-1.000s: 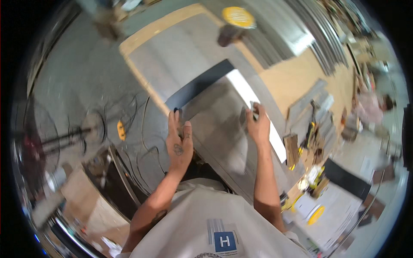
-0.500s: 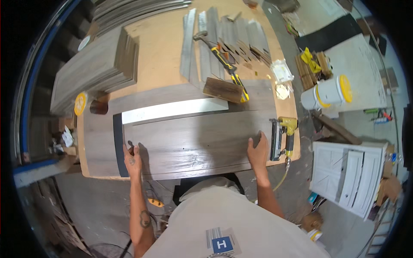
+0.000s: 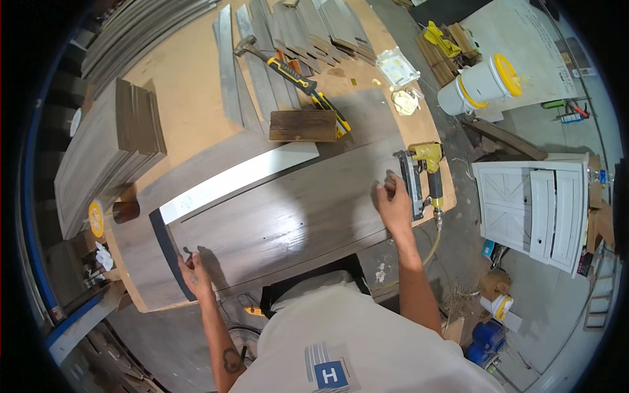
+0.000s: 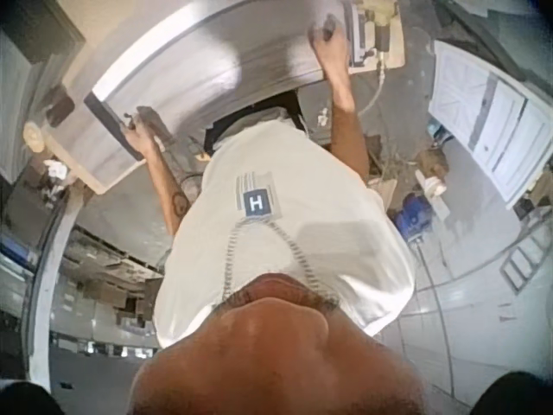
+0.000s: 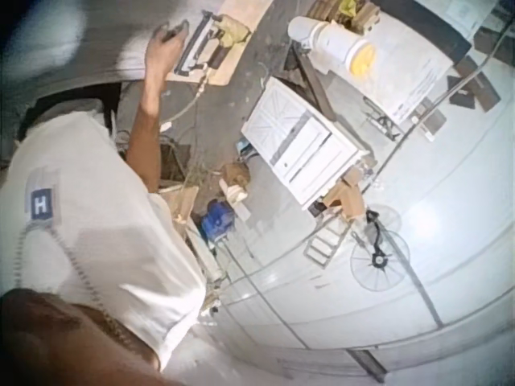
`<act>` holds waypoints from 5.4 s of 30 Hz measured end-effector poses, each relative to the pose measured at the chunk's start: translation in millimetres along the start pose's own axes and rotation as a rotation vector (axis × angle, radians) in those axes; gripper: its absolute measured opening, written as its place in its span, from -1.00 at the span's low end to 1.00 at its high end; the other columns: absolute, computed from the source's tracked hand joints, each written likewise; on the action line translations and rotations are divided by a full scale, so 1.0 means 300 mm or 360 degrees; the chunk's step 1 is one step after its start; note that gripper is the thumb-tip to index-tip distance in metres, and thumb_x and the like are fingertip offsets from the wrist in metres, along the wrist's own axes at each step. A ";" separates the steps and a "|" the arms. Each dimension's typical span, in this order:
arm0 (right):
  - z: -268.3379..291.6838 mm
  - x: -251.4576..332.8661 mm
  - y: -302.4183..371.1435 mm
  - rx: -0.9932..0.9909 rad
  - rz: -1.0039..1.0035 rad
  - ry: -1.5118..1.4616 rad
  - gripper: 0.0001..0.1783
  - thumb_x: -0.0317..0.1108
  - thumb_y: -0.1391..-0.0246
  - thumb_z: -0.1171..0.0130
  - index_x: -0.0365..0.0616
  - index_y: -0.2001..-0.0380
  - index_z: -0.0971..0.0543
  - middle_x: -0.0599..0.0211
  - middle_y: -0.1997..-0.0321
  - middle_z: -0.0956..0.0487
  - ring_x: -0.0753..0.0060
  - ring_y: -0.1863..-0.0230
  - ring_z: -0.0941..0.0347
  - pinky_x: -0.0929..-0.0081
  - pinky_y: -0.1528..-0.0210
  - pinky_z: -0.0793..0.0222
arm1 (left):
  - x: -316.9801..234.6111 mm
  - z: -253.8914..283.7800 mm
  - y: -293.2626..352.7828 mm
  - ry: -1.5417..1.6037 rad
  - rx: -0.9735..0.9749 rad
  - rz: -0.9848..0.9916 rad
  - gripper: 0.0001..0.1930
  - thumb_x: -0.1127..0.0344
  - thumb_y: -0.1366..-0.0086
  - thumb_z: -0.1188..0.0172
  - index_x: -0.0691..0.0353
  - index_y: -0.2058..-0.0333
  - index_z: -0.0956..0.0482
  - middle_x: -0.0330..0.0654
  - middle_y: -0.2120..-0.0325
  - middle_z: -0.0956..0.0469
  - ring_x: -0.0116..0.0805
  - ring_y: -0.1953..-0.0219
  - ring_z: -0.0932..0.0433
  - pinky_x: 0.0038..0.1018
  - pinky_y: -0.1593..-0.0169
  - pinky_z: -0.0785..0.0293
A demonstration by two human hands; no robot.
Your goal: The person aligns wooden pieces onto a board, fastens them using a nail gun and a hammer, and then carries the assembled panel across the workshop to place it onto a stack.
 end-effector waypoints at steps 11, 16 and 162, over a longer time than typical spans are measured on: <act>-0.005 -0.041 -0.010 0.0252 -0.0063 -0.0130 -0.51 -0.28 -0.17 -0.13 -0.33 -0.10 -0.39 -0.19 0.03 -0.54 0.06 -0.01 -0.53 0.35 -0.03 -0.43 | 0.048 0.011 -0.016 0.0181 -0.0196 0.0073 -0.36 0.20 -0.32 -0.15 0.56 -0.20 -0.18 -0.31 0.38 -0.33 -0.48 0.32 -0.30 -0.57 0.18 -0.27; 0.003 0.012 -0.010 0.0283 0.0003 0.0071 -0.52 -0.27 -0.16 -0.14 -0.33 -0.07 -0.40 -0.19 0.05 -0.54 -0.06 -0.01 -0.51 0.25 -0.04 -0.40 | 0.087 0.022 -0.042 0.0090 -0.0235 0.0082 -0.39 0.22 -0.32 -0.15 0.54 -0.19 -0.20 -0.33 0.41 -0.31 -0.51 0.35 -0.28 -0.58 0.23 -0.25; -0.959 0.999 0.898 0.1663 0.0326 0.0735 -0.74 -0.37 -0.11 -0.24 -0.36 0.21 -0.53 0.40 0.52 -0.52 0.66 0.57 -0.39 0.61 0.54 -0.32 | 0.172 0.142 0.152 0.0238 -0.0196 -0.0042 -0.70 0.51 -0.06 -0.19 0.37 0.16 -0.53 -0.09 0.20 -0.35 -0.07 0.18 -0.41 -0.26 0.11 -0.40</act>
Point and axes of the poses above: each hand's wrist, its own y-axis away from the middle knuckle, its own z-axis out of the back of the hand, x = y × z, the point moved 9 cm from there along -y, towards the middle knuckle
